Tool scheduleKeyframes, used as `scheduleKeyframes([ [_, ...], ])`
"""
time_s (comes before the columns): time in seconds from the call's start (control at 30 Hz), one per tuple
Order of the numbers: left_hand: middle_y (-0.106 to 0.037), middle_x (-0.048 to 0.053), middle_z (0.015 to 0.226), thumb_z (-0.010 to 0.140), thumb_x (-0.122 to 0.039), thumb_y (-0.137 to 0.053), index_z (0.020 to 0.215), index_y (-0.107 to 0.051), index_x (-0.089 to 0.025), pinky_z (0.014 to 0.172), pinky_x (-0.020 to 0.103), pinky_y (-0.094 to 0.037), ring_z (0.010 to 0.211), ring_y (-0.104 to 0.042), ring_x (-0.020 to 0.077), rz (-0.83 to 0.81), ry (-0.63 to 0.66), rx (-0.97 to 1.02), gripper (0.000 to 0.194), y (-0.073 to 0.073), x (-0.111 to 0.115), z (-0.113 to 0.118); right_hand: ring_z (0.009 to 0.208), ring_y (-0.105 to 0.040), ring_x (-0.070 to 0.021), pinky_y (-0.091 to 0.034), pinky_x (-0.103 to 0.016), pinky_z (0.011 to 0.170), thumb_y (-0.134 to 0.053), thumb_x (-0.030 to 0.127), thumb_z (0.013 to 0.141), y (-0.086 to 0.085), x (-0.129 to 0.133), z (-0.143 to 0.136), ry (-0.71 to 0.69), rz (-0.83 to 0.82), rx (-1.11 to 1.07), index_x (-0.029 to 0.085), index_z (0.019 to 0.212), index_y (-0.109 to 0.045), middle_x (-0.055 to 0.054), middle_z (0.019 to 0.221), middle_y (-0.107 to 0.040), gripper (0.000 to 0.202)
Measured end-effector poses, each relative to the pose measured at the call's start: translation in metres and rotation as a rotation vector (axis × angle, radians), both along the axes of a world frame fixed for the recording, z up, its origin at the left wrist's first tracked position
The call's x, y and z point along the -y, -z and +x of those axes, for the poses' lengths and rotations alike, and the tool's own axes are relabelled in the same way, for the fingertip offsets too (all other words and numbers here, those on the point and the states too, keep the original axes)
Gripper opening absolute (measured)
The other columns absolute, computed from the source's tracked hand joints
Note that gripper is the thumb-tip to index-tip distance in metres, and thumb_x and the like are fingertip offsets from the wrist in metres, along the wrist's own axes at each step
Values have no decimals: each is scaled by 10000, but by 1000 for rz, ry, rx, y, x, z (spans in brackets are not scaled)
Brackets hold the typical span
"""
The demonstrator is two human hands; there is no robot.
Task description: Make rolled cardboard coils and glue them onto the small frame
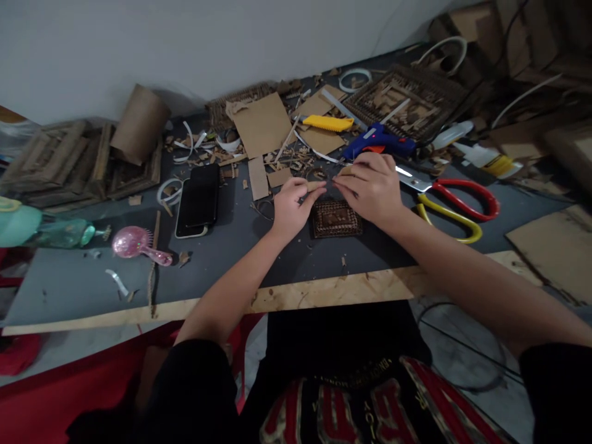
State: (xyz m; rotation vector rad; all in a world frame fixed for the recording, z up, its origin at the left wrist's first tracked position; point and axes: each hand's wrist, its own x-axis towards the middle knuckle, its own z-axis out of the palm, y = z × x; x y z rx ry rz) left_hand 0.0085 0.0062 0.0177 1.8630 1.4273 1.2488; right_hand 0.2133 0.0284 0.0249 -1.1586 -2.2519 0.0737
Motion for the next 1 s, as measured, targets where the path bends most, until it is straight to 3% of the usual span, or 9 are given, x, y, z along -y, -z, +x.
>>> scheduleKeyframes([
  [0.17, -690, 37, 929, 868, -240, -726, 952, -798, -268, 874, 287, -513, 951, -652, 178, 121, -14, -42, 114, 7, -2, -3, 1187, -543, -350, -369, -567, 998, -544, 397, 947, 1, 1, -4, -63, -13, 14, 299, 1265, -684, -74, 1151, -728, 362],
  [0.3, -702, 21, 910, 908, -325, -692, 962, -793, -266, 882, 292, -530, 922, -661, 155, 220, 53, -99, 128, 13, -4, -6, 1227, -537, -347, -390, -543, 988, -539, 351, 953, 5, -3, -7, -120, 44, -42, 269, 1091, -744, -73, 1262, -694, 261],
  [0.4, -699, 29, 906, 914, -455, -670, 1006, -783, -244, 854, 288, -545, 904, -670, 148, 279, 73, -60, 257, 17, -5, -6, 1255, -526, -350, -398, -554, 1005, -564, 337, 942, 10, -6, -6, -111, 111, -119, 262, 955, -744, -58, 1312, -666, 196],
  [0.73, -705, 46, 938, 883, -650, -592, 996, -789, -243, 769, 269, -538, 875, -666, 144, 121, 130, 20, 465, 24, -12, -9, 1241, -550, -361, -434, -609, 1005, -631, 323, 912, 7, -5, -6, -116, 135, -231, 294, 857, -740, -58, 1298, -671, 125],
  [1.0, -681, 21, 939, 909, -494, -658, 1015, -790, -274, 867, 289, -536, 911, -652, 144, 154, 89, -118, 277, 21, -8, -8, 1217, -573, -365, -433, -613, 993, -645, 314, 899, 9, -4, -7, -129, 144, -250, 280, 833, -729, -69, 1244, -698, 112],
])
